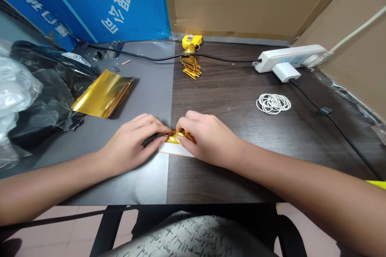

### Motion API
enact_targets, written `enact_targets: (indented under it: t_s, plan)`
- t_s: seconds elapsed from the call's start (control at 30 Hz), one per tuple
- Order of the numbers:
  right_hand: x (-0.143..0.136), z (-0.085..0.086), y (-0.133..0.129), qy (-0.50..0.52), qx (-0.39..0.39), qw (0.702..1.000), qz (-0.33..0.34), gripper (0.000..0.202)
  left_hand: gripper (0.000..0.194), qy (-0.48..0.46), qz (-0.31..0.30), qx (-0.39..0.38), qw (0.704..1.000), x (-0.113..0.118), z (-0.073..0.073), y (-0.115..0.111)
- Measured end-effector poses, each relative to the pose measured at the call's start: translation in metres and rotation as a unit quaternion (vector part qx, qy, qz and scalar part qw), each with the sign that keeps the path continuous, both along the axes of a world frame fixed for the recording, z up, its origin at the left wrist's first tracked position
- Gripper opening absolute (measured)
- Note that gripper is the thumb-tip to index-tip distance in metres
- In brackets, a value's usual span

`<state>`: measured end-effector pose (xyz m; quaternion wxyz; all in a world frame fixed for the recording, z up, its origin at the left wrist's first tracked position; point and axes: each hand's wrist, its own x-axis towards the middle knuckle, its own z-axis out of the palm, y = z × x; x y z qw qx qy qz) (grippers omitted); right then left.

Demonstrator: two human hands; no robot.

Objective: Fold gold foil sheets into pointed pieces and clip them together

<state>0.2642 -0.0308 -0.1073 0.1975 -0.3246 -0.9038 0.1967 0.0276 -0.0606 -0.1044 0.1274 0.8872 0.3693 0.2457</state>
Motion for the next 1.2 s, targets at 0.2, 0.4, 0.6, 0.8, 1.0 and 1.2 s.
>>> enact_targets:
  t_s: [0.2, 0.4, 0.6, 0.8, 1.0, 1.2]
  plan:
    - [0.0004, 0.0022, 0.0001, 0.004, -0.007, 1.0, 0.002, 0.005, 0.02, 0.003, -0.023, 0.018, 1.0, -0.0019, -0.0003, -0.0009]
    - [0.0005, 0.0019, 0.0013, 0.012, -0.002, 1.0, 0.026, 0.01, 0.02, 0.005, -0.039, 0.024, 0.999, -0.0037, -0.0015, -0.0017]
    - [0.0005, 0.001, 0.0023, 0.01, 0.012, 1.0, 0.022, 0.01, 0.02, 0.02, -0.01, 0.023, 0.999, -0.0053, 0.0001, -0.0013]
    - [0.0006, 0.0012, 0.0027, 0.024, 0.016, 0.999, 0.017, 0.01, 0.016, 0.021, 0.005, 0.012, 1.0, -0.0057, 0.0007, -0.0012]
    - [-0.0008, -0.0011, 0.0043, 0.004, 0.029, 1.0, 0.012, 0.011, 0.017, 0.002, -0.011, -0.003, 1.0, -0.004, 0.0003, -0.0018]
    - [-0.0026, -0.0027, 0.0058, -0.005, 0.049, 0.999, 0.002, 0.012, 0.018, 0.004, -0.018, 0.003, 1.0, -0.0041, 0.0008, -0.0017]
